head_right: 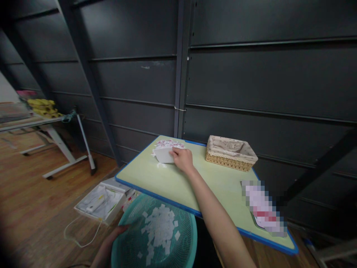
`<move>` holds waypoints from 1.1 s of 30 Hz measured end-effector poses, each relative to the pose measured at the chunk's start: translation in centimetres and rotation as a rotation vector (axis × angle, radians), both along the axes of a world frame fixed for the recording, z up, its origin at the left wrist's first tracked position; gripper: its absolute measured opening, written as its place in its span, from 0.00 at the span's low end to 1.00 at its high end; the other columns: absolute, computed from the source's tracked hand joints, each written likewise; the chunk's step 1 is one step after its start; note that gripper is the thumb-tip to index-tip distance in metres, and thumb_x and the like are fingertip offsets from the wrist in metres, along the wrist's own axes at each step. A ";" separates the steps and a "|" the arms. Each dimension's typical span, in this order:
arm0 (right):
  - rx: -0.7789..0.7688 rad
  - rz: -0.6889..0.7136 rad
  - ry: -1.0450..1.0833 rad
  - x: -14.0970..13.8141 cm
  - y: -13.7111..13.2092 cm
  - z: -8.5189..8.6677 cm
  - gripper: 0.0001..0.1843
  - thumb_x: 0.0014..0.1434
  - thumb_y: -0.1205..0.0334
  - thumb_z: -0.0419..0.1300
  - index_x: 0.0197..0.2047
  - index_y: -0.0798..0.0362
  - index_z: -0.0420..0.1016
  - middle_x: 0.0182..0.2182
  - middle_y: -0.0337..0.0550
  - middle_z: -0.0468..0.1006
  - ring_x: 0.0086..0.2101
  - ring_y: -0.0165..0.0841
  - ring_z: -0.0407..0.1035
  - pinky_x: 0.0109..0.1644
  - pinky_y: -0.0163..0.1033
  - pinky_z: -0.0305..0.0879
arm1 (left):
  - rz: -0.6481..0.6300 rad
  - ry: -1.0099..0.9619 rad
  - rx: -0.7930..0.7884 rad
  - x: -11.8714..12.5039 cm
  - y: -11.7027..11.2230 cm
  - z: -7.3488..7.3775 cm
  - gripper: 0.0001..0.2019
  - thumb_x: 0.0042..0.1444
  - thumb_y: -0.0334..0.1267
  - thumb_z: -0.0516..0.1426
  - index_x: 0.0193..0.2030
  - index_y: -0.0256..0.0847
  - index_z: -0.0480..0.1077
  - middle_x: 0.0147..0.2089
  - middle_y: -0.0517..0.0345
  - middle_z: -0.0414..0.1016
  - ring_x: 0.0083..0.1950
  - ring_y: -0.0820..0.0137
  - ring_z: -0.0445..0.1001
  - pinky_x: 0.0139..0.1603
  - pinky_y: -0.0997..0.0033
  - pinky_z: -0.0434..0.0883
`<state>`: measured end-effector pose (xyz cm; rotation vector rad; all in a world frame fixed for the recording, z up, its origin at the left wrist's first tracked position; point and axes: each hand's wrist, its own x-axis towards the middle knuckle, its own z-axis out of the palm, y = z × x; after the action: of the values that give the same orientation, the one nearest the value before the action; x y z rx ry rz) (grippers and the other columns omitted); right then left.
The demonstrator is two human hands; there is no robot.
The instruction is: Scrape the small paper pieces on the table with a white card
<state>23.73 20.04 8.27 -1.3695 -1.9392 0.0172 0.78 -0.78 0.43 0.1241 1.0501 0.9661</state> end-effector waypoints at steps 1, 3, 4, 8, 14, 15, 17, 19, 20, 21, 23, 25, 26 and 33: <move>-0.007 0.013 -0.004 0.1 -0.1 0.2 0.16 0.59 0.56 0.52 0.23 0.51 0.72 0.22 0.38 0.75 0.25 0.31 0.62 0.30 0.35 0.48 | 0.007 -0.003 -0.001 0.1 -0.1 0.1 0.42 0.55 0.40 0.57 0.69 0.19 0.41 0.25 0.54 0.83 0.31 0.55 0.82 0.43 0.57 0.74; -0.025 0.042 -0.006 0.2 -0.3 0.6 0.16 0.58 0.57 0.54 0.20 0.52 0.70 0.21 0.38 0.74 0.24 0.30 0.61 0.30 0.35 0.47 | 0.009 -0.009 -0.003 0.1 -0.1 0.3 0.42 0.56 0.39 0.56 0.69 0.18 0.40 0.24 0.54 0.83 0.30 0.55 0.81 0.44 0.56 0.74; -0.032 0.052 -0.004 0.3 -0.3 0.7 0.17 0.57 0.57 0.54 0.20 0.52 0.69 0.20 0.38 0.73 0.24 0.30 0.60 0.29 0.35 0.46 | 0.006 -0.006 -0.006 0.1 -0.1 0.2 0.41 0.56 0.39 0.56 0.68 0.18 0.40 0.24 0.54 0.83 0.29 0.55 0.81 0.44 0.56 0.74; -0.015 0.023 0.017 0.5 -0.1 0.7 0.17 0.58 0.55 0.54 0.21 0.52 0.70 0.21 0.38 0.74 0.24 0.31 0.61 0.29 0.35 0.47 | 0.004 0.052 -0.003 -0.1 0.0 -0.2 0.38 0.54 0.39 0.58 0.67 0.22 0.48 0.23 0.55 0.82 0.28 0.55 0.81 0.37 0.58 0.74; 0.028 -0.020 -0.006 0.2 0.2 -0.2 0.16 0.60 0.56 0.52 0.26 0.51 0.75 0.28 0.42 0.80 0.29 0.33 0.68 0.32 0.35 0.49 | -0.003 0.035 -0.005 -0.3 0.0 -0.5 0.37 0.51 0.40 0.60 0.65 0.25 0.54 0.23 0.55 0.82 0.27 0.57 0.80 0.35 0.59 0.74; 0.025 -0.024 -0.015 0.1 0.2 -0.3 0.16 0.60 0.56 0.52 0.27 0.50 0.75 0.29 0.42 0.80 0.29 0.34 0.68 0.32 0.35 0.50 | 0.001 0.032 -0.005 -0.3 0.0 -0.5 0.37 0.51 0.40 0.60 0.65 0.27 0.55 0.23 0.55 0.82 0.27 0.56 0.80 0.35 0.59 0.74; 0.014 -0.026 -0.031 -0.1 0.0 -0.3 0.16 0.61 0.56 0.52 0.27 0.50 0.76 0.28 0.42 0.80 0.28 0.33 0.67 0.32 0.35 0.50 | 0.005 0.025 -0.006 -0.3 0.0 -0.5 0.36 0.51 0.40 0.60 0.65 0.28 0.56 0.23 0.55 0.82 0.29 0.55 0.81 0.38 0.58 0.74; 0.005 -0.013 -0.034 -0.3 -0.1 -0.2 0.15 0.61 0.56 0.52 0.27 0.50 0.76 0.27 0.41 0.80 0.27 0.32 0.66 0.32 0.35 0.50 | 0.004 0.014 -0.020 -0.3 0.0 -0.5 0.35 0.51 0.40 0.60 0.64 0.27 0.57 0.24 0.54 0.83 0.29 0.55 0.81 0.39 0.58 0.74; 0.004 0.000 -0.030 -0.3 -0.2 -0.1 0.15 0.60 0.56 0.53 0.27 0.50 0.76 0.26 0.40 0.79 0.26 0.32 0.65 0.32 0.35 0.50 | 0.007 0.009 -0.026 -0.2 0.0 -0.5 0.35 0.51 0.40 0.59 0.64 0.26 0.57 0.25 0.54 0.83 0.30 0.55 0.81 0.40 0.58 0.74; 0.003 0.016 -0.023 -0.4 -0.2 -0.1 0.15 0.60 0.56 0.53 0.26 0.50 0.75 0.26 0.40 0.79 0.26 0.32 0.65 0.32 0.35 0.49 | 0.011 0.008 -0.028 -0.2 0.0 -0.4 0.35 0.52 0.40 0.59 0.64 0.25 0.57 0.25 0.53 0.83 0.30 0.55 0.81 0.40 0.58 0.74; 0.004 0.047 0.003 -0.4 -0.3 0.0 0.16 0.60 0.56 0.53 0.25 0.51 0.74 0.24 0.39 0.78 0.25 0.31 0.64 0.31 0.34 0.49 | 0.010 0.013 -0.024 -0.2 -0.1 -0.4 0.35 0.52 0.40 0.59 0.63 0.23 0.58 0.24 0.53 0.83 0.30 0.55 0.81 0.41 0.57 0.74; 0.008 0.061 0.028 -0.4 -0.3 0.1 0.16 0.60 0.56 0.53 0.24 0.51 0.73 0.23 0.38 0.76 0.25 0.30 0.62 0.31 0.34 0.49 | 0.004 0.026 -0.012 -0.2 -0.1 -0.4 0.33 0.51 0.40 0.60 0.62 0.24 0.60 0.24 0.53 0.83 0.31 0.54 0.81 0.42 0.56 0.74; 0.009 0.061 0.036 -0.5 -0.4 0.1 0.17 0.59 0.56 0.53 0.23 0.52 0.72 0.23 0.38 0.76 0.24 0.30 0.62 0.30 0.34 0.48 | 0.002 0.030 -0.009 -0.3 -0.1 -0.4 0.32 0.51 0.40 0.60 0.61 0.25 0.62 0.24 0.53 0.83 0.31 0.54 0.81 0.42 0.56 0.74; 0.010 0.074 0.031 -0.6 -0.4 0.0 0.17 0.59 0.56 0.53 0.21 0.52 0.70 0.20 0.37 0.73 0.24 0.30 0.61 0.29 0.34 0.48 | 0.003 0.022 -0.017 -0.5 0.0 -0.7 0.38 0.50 0.41 0.61 0.64 0.22 0.56 0.25 0.51 0.83 0.34 0.52 0.82 0.39 0.57 0.74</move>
<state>23.17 19.65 8.28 -1.2838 -1.9606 0.0640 0.31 -0.75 -0.31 0.1188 1.0786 0.9605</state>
